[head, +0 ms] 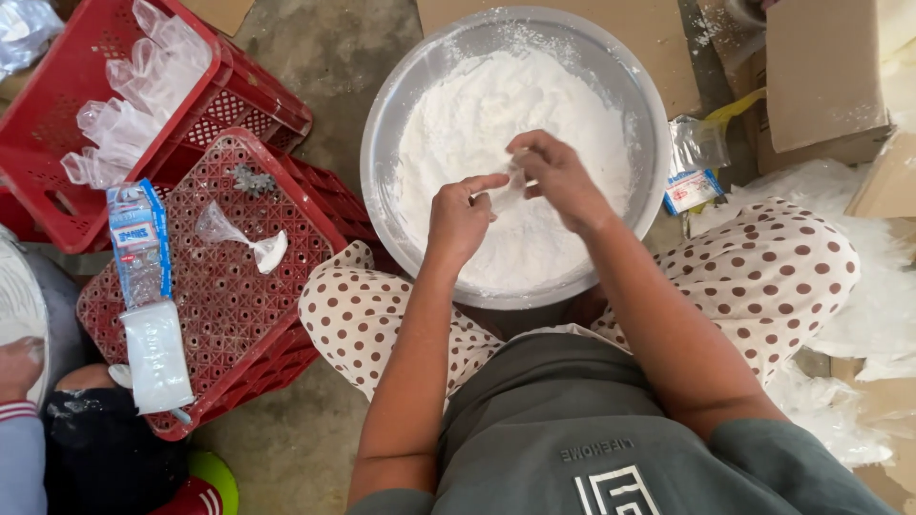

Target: Packaging white powder into small plastic bags by scooping and tying them

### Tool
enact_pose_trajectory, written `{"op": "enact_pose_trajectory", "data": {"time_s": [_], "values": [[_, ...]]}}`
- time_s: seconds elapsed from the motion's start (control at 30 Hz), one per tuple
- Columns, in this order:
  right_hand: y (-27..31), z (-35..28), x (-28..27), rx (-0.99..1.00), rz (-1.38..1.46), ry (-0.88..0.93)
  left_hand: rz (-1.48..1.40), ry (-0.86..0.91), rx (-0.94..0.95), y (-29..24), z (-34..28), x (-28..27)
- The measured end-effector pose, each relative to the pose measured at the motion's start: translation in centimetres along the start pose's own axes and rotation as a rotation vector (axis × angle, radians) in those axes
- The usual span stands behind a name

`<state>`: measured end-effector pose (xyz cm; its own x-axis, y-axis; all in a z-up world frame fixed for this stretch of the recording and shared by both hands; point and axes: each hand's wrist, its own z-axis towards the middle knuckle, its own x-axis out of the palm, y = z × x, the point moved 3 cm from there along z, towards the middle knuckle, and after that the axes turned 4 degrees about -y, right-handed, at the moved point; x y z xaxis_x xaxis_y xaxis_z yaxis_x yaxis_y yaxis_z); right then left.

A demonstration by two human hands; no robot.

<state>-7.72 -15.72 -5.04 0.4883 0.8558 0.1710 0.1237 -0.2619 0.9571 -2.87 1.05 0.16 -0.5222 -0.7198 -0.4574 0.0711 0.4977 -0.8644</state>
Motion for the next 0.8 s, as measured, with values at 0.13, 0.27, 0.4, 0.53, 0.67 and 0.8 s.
{"op": "enact_pose_trajectory", "data": {"time_s": [0.13,0.27,0.4,0.53,0.67,0.8], "values": [[0.5,-0.7,-5.4,-0.155,-0.396,-0.148,-0.096,-0.017,-0.078,0.0,0.2,-1.1],[-1.2,-2.9,-9.6,-0.116,-0.838,-0.17,-0.197,-0.059,-0.073,-1.1,-0.3,-2.4],[1.1,-5.7,-7.9,-0.009,-0.706,-0.155,-0.297,-0.131,-0.011,-0.2,0.6,-2.4],[3.0,-8.0,-6.9,0.105,-0.681,-0.191,-0.449,-0.065,-0.199,-0.8,0.6,-3.1],[3.6,-9.8,-5.9,0.162,-0.891,-0.166,-0.638,-0.025,-0.241,0.0,1.0,-2.9],[1.4,-8.8,-6.9,0.08,-0.923,-0.203,-0.646,0.013,-0.267,2.5,2.2,-2.0]]}}
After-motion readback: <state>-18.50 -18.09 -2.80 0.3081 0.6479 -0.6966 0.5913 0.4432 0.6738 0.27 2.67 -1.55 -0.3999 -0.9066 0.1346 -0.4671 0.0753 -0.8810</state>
